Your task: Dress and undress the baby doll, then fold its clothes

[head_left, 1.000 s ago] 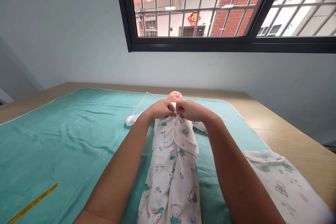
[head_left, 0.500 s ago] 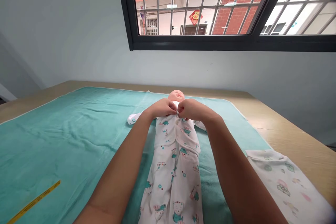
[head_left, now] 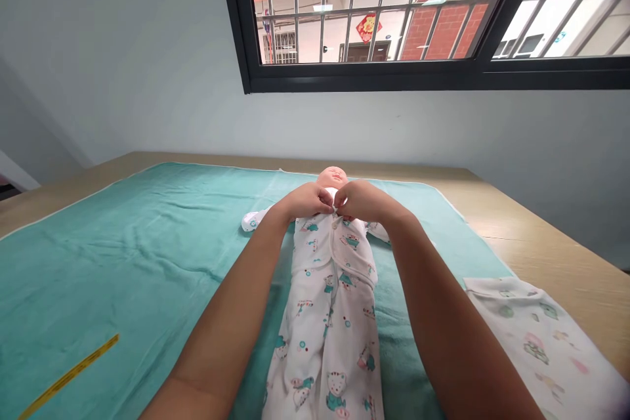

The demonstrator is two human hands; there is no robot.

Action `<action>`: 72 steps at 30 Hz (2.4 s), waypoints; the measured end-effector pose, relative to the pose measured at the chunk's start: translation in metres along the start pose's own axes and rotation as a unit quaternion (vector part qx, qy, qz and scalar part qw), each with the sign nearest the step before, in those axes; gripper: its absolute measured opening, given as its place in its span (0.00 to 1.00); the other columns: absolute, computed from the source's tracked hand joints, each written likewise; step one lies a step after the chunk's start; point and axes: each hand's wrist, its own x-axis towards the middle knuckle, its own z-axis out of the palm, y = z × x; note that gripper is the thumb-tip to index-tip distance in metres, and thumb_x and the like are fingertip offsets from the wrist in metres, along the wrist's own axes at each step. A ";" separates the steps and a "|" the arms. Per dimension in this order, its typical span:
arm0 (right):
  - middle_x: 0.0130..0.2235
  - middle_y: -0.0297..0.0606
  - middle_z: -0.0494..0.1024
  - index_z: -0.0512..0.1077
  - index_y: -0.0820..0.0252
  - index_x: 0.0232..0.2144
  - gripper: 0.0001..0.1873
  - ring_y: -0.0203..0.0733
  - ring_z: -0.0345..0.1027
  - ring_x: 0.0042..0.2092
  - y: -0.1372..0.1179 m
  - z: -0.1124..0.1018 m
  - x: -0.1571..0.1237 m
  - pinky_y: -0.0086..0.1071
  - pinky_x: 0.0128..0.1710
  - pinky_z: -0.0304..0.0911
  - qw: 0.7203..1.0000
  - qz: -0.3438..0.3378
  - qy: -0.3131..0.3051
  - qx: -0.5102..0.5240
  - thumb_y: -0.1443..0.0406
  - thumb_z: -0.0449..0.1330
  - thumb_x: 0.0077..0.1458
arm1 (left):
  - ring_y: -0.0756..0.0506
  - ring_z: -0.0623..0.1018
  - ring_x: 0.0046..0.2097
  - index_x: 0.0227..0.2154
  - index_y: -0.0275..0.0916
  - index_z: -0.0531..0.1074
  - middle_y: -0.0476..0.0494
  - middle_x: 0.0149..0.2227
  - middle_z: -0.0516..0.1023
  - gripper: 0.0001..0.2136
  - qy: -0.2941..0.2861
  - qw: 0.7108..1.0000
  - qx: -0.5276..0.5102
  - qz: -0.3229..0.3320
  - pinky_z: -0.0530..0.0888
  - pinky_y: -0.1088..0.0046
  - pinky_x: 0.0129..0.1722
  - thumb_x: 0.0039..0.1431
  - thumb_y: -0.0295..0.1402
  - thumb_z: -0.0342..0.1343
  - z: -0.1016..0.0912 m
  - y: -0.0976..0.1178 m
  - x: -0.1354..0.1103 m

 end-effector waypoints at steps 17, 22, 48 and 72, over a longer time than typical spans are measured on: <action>0.23 0.34 0.66 0.70 0.59 0.18 0.12 0.34 0.54 0.25 -0.002 0.000 -0.003 0.32 0.24 0.47 0.996 -0.063 0.056 -0.024 0.64 0.59 0.51 | 0.52 0.58 0.23 0.15 0.39 0.62 0.51 0.19 0.59 0.11 -0.004 1.000 -0.010 -0.014 0.53 0.72 0.23 0.44 0.33 0.60 -0.003 -0.003 0.000; 0.30 0.34 0.76 0.76 0.56 0.27 0.07 0.37 0.68 0.32 0.016 0.001 0.003 0.30 0.30 0.58 0.993 -0.069 0.007 0.100 0.62 0.60 0.51 | 0.52 0.57 0.23 0.16 0.39 0.64 0.53 0.18 0.57 0.09 -0.001 1.000 0.016 -0.013 0.53 0.73 0.23 0.44 0.32 0.59 -0.003 0.001 -0.002; 0.34 0.32 0.74 0.76 0.57 0.27 0.10 0.37 0.62 0.34 0.033 0.008 0.008 0.31 0.33 0.55 0.984 -0.136 0.009 0.118 0.59 0.58 0.51 | 0.53 0.55 0.25 0.17 0.38 0.64 0.54 0.21 0.57 0.08 -0.002 0.999 -0.037 0.015 0.52 0.73 0.25 0.43 0.32 0.58 -0.001 -0.004 -0.002; 0.23 0.31 0.72 0.67 0.57 0.21 0.03 0.36 0.64 0.26 0.027 0.010 0.013 0.30 0.25 0.54 0.992 -0.054 0.032 0.111 0.65 0.57 0.44 | 0.51 0.63 0.26 0.20 0.39 0.71 0.51 0.23 0.66 0.05 -0.009 1.000 -0.028 0.002 0.59 0.73 0.26 0.44 0.34 0.60 -0.009 -0.006 -0.004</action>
